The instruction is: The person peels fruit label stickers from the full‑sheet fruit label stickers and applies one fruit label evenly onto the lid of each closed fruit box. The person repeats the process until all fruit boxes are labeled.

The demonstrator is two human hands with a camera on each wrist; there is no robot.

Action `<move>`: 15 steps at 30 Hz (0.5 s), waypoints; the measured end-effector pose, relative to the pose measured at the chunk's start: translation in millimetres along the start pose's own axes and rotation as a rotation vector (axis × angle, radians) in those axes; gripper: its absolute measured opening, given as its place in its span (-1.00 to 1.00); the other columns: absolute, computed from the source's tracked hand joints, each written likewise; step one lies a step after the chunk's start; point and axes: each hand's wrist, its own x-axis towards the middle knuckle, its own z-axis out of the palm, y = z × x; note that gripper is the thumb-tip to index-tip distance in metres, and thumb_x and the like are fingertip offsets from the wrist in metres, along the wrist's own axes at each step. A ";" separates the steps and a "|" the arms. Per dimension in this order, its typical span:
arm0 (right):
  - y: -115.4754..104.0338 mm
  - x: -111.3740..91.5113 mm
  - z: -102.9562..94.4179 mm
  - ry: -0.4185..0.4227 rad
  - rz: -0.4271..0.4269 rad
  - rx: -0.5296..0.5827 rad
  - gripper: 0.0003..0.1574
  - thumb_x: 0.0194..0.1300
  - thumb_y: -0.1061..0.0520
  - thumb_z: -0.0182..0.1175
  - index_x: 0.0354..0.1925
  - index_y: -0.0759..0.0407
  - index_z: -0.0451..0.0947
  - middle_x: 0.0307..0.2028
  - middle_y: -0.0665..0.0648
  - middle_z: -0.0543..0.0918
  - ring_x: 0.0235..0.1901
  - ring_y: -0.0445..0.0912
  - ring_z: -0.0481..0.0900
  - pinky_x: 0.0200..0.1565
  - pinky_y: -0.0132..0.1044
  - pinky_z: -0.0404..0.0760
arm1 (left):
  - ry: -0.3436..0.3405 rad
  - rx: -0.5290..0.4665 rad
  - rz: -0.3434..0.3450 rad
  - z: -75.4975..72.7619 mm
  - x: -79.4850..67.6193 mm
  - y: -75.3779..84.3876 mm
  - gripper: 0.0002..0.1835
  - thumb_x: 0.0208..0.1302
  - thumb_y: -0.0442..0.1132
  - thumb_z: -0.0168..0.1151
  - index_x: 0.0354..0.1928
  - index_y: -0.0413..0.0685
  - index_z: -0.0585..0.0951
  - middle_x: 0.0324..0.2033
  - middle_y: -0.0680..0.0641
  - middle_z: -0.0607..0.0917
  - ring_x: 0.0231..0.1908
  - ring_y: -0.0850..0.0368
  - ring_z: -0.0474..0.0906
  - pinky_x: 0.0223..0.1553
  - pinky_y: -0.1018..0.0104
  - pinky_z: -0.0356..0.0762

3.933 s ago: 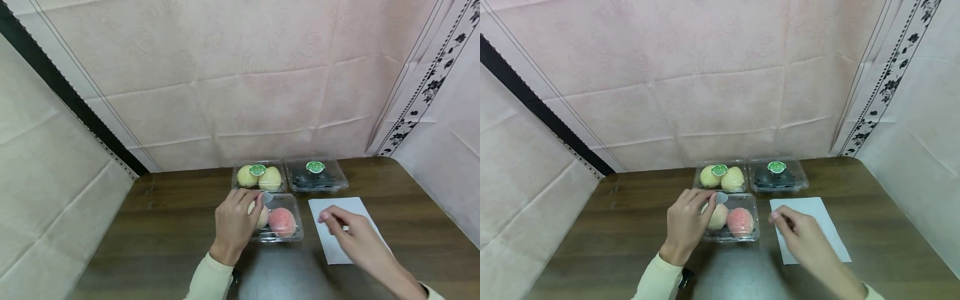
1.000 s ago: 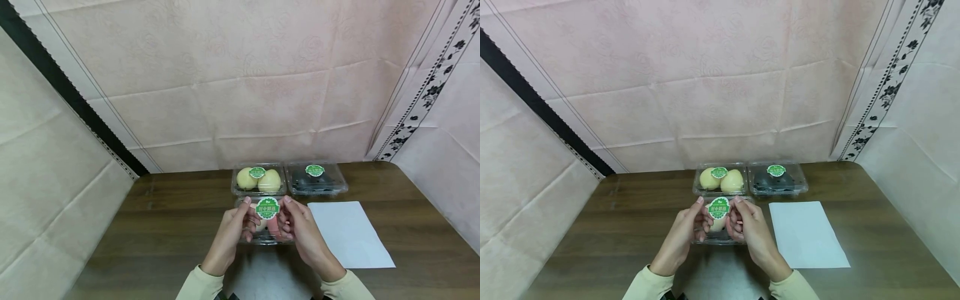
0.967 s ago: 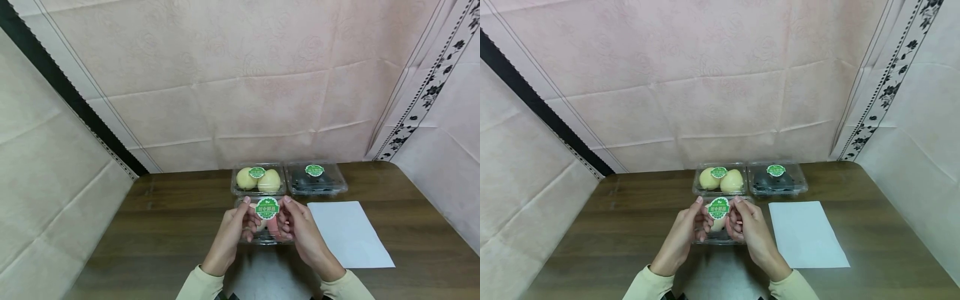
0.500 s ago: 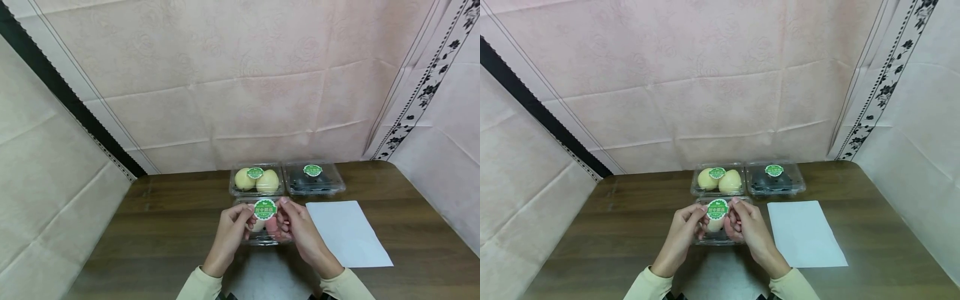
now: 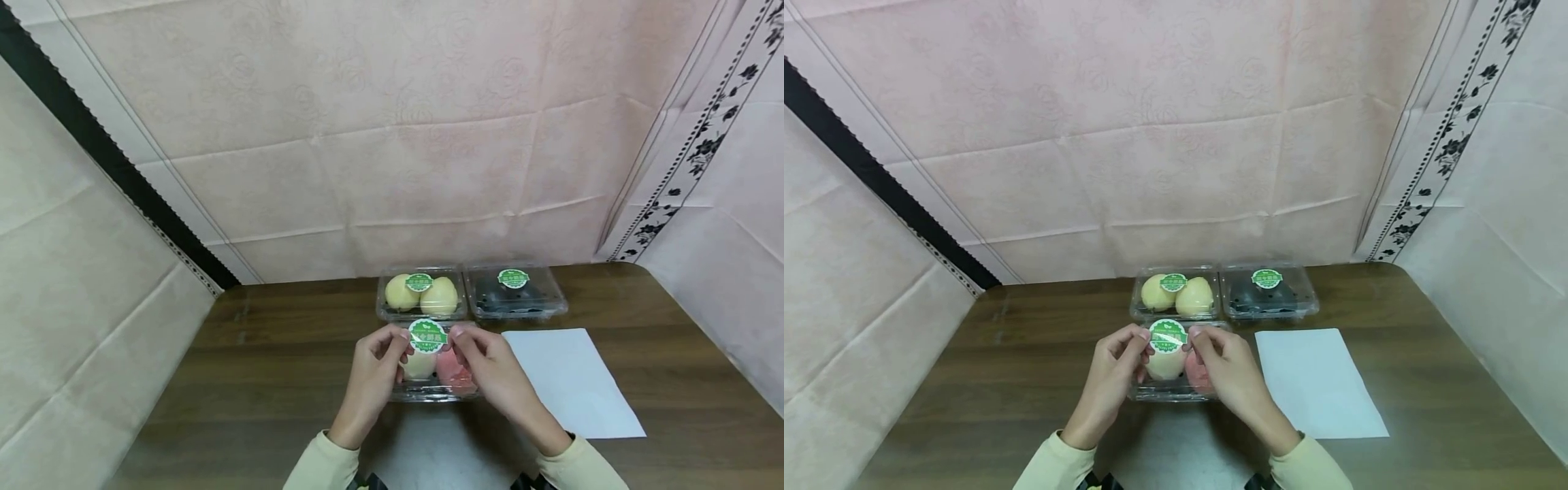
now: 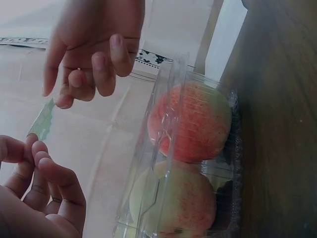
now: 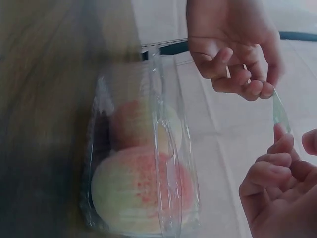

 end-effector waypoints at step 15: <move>0.2 14.4 1.8 0.008 -0.115 -0.365 -0.78 0.52 0.11 0.27 -0.33 0.04 0.72 -0.57 -0.09 0.53 -0.57 -0.18 0.39 -0.51 -0.31 0.35 | 0.033 0.584 0.195 -6.3 12.5 -7.5 -0.80 0.50 -0.15 0.31 -0.35 0.13 0.77 -0.55 0.18 0.60 -0.53 0.25 0.48 -0.54 0.38 0.42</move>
